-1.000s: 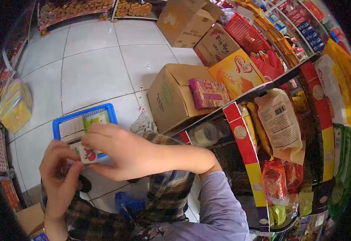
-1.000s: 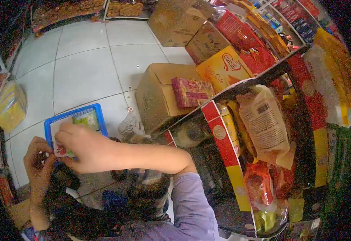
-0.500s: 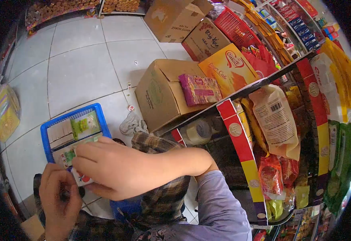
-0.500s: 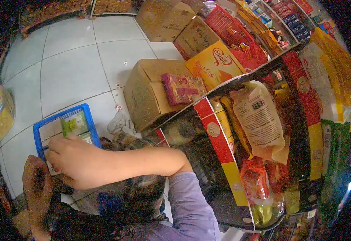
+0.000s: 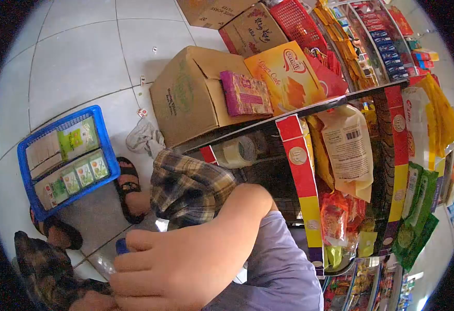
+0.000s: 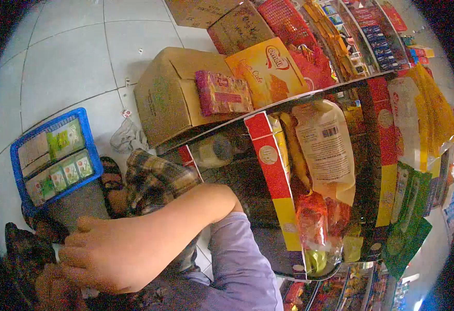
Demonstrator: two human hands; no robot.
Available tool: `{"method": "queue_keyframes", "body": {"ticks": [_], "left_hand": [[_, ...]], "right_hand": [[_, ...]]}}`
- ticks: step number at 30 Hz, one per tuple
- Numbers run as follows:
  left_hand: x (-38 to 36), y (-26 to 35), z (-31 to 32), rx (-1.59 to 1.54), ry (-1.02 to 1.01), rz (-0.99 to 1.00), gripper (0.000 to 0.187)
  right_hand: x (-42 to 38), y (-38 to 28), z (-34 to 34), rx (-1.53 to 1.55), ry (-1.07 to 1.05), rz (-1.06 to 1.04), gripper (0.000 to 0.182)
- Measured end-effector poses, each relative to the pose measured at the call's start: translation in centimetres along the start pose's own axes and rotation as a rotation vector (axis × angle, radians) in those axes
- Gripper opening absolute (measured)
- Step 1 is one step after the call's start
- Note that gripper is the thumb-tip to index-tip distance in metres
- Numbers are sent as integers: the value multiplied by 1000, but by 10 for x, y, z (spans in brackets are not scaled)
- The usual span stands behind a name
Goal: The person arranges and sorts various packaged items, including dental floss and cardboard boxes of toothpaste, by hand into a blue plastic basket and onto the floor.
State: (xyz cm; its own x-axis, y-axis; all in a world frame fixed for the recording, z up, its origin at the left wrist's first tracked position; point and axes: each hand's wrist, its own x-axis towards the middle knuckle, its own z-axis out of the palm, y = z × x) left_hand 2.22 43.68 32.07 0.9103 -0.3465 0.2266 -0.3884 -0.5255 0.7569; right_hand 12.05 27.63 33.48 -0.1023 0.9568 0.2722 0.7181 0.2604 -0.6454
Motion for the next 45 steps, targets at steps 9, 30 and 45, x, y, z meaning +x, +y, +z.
{"method": "queue_keyframes", "body": {"ticks": [9, 30, 45], "left_hand": [[5, -7, 6, -73, 67, 75, 12], [30, -7, 31, -183, 243, 250, 13], [3, -4, 21, -76, 200, 124, 13]], "right_hand": [[6, 8, -1, 14, -31, -164, 20], [9, 5, 1, -207, 95, -88, 16], [16, 24, 33, -406, 633, -604, 16]]}}
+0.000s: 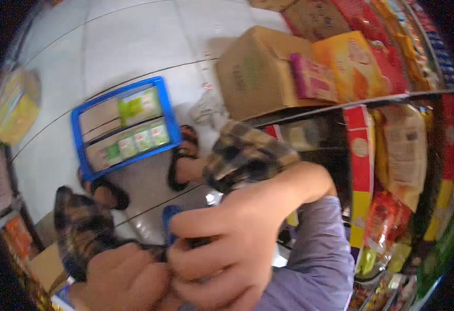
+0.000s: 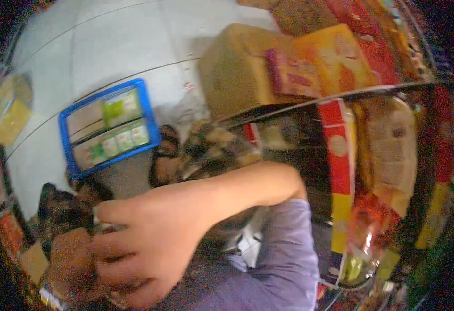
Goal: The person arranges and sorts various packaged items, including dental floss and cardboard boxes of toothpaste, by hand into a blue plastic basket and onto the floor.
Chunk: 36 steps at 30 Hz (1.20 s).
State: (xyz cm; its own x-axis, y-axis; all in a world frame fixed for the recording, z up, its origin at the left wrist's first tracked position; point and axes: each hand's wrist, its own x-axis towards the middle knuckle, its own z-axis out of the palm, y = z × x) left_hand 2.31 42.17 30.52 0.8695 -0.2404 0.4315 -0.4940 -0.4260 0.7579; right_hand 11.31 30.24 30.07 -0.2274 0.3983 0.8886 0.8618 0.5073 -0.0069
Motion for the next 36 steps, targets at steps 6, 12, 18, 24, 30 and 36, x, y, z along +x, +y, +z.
{"method": "queue_keyframes", "body": {"ticks": [6, 12, 18, 24, 30, 36], "left_hand": [[-8, 12, -36, 121, -279, -218, 14], [9, -8, -54, -319, -44, -483, 13], [-10, -33, -57, -356, 125, -716, 11], [10, -52, -72, -364, -154, -638, 12], [18, -120, -74, -177, -153, -576, 23], [-30, -218, -18, -304, -53, -830, 8]], "right_hand": [[17, 7, -5, 275, -199, 255, 19], [40, 38, 4, 457, -578, 872, 37], [22, 91, 23, 938, -687, 888, 39], [-8, 122, 37, 1431, -507, 639, 37], [-78, 138, 78, 1450, -270, 759, 40], [-165, 130, 108, 1738, -160, 1305, 30]]}}
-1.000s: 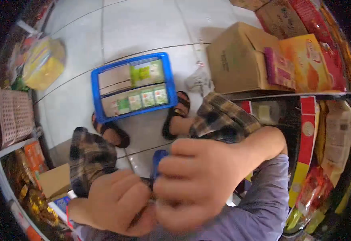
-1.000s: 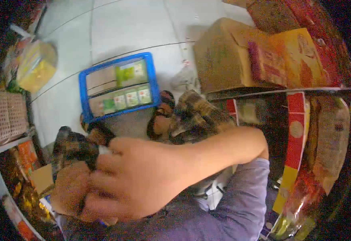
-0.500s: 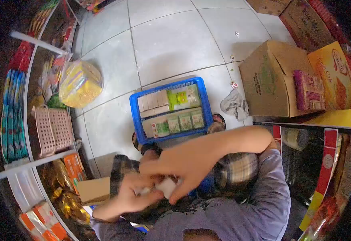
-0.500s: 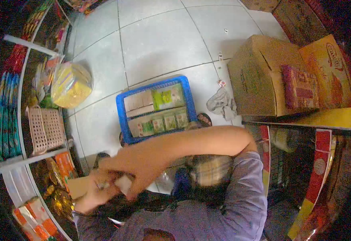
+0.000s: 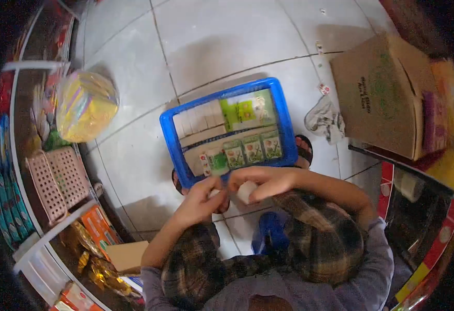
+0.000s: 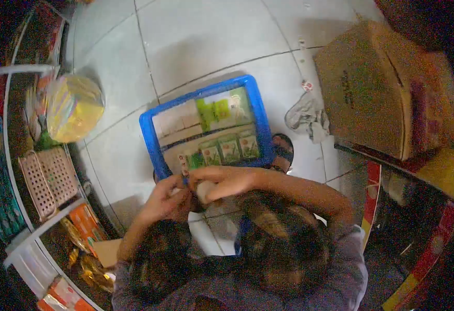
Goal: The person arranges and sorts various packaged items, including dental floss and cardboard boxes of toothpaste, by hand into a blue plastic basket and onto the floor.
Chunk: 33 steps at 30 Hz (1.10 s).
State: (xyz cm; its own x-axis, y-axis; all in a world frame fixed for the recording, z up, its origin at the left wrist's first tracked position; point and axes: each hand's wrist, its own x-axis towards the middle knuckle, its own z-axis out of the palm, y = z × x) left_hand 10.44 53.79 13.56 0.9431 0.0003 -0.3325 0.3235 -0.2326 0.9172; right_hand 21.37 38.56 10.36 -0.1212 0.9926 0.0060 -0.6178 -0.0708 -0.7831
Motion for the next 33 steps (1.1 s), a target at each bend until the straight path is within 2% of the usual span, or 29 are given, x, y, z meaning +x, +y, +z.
{"method": "queue_keyframes", "body": {"ticks": [2, 3, 5, 6, 8, 10, 11, 12, 14, 15, 17, 18, 20, 21, 22, 23, 24, 25, 26, 27, 28, 30, 31, 33], "left_hand": [[0, -36, 12, 93, -119, -51, 6], [1, -40, 10, 77, -102, -69, 6], [3, -39, 4, 227, -694, -226, 16], [4, -39, 2, 216, -675, -228, 16], [12, -37, -6, 337, -763, -132, 24], [34, -44, -17, 269, -484, -138, 31], [51, -41, -29, 305, -189, 135, 40], [70, -18, -48, 254, -186, -43, 60], [110, -39, -71, 203, 65, 278, 81], [121, -41, -82, 209, 71, 286, 81], [132, -45, -101, 250, -107, 93, 90], [131, -55, -101, 247, -105, 100, 90], [122, -75, -92, 215, -250, 253, 83], [108, -68, -83, 98, -326, 118, 75], [94, -61, -72, -20, -400, -20, 67], [88, -64, -63, -12, -461, -81, 56], [83, -68, -53, -6, -522, -144, 46], [74, -71, -42, -15, -523, -148, 46], [64, -73, -29, -209, -488, -201, 38], [54, -74, -17, -403, -449, -255, 32], [47, -73, -5, -412, -451, -259, 32], [40, -70, 16, -654, -87, -157, 23], [41, -73, 21, -597, -39, -89, 19], [39, -80, 27, -598, -7, -91, 16]], "right_hand": [[-8, 28, -15, -151, 4, 323, 30], [-9, 32, -17, -141, -17, 341, 30], [-9, 35, -15, -343, -241, 550, 31], [-8, 35, -14, -348, -260, 561, 31], [-5, 31, -11, -581, -283, 564, 32], [-5, 43, -9, -586, -246, 499, 33], [-3, 49, -10, -573, -196, 429, 34], [-1, 50, -12, -588, -207, 424, 34], [4, 53, -15, -556, -158, 422, 31], [6, 57, -16, -567, -159, 419, 31], [8, 61, -20, -414, -113, 529, 36], [8, 57, -18, -421, -110, 533, 36], [10, 50, -16, -282, 99, 537, 38], [12, 51, -16, -283, 101, 539, 38], [13, 55, -15, -331, 328, 449, 34], [14, 57, -14, -374, 551, 356, 30], [16, 51, -13, -368, 549, 364, 30], [18, 39, -13, -276, 605, 391, 36], [19, 33, -13, -182, 661, 417, 42], [16, 40, -14, -110, 766, 411, 40], [15, 42, -15, -105, 768, 420, 40], [14, 43, -19, -15, 767, 370, 39], [14, 43, -18, -15, 767, 376, 39], [17, 42, -15, -48, 788, 275, 33]]}}
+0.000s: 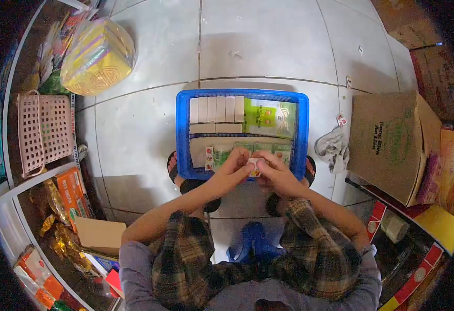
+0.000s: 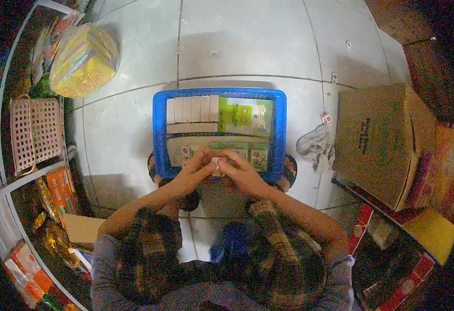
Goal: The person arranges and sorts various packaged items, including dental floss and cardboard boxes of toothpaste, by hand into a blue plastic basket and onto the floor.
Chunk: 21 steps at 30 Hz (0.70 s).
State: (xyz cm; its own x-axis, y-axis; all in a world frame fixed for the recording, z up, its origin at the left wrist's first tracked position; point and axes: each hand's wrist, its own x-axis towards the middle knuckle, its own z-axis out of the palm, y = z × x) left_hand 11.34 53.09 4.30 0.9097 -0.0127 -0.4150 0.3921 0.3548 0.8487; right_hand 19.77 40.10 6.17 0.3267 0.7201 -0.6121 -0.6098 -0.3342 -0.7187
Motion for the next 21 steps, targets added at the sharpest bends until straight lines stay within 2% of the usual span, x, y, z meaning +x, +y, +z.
{"method": "queue_keyframes", "body": {"ticks": [2, 4, 7, 9, 11, 13, 14, 16, 19, 21], "left_hand": [[-1, -5, 1, -7, 28, -3, 13], [1, -7, -1, 363, 64, 225, 10], [3, -5, 4, 392, 143, 270, 11], [0, 5, 7, 372, 120, 217, 13], [0, 12, 10, 379, 93, 279, 13], [1, 10, 11, 383, 119, 294, 12], [1, 12, 11, 384, 108, 304, 12], [1, 14, 10, 385, 95, 315, 12], [0, 15, 12, 363, 105, 276, 12], [0, 20, 14, 396, 184, 280, 12]], "right_hand": [[-4, -4, 4, 23, 5, 11, 31], [-6, -4, 6, 54, 13, 24, 29], [-5, 0, 6, 170, 86, 150, 26], [-3, 3, 2, 238, 28, -42, 26], [-4, 13, -6, 243, 18, -33, 24], [-5, 15, -9, 379, -130, -122, 21], [-5, 14, -10, 385, -130, -116, 21], [-7, 9, -12, 290, -208, -191, 18], [-7, 3, -9, 285, -189, -305, 22], [-7, -1, -12, 224, -199, -314, 23]]}}
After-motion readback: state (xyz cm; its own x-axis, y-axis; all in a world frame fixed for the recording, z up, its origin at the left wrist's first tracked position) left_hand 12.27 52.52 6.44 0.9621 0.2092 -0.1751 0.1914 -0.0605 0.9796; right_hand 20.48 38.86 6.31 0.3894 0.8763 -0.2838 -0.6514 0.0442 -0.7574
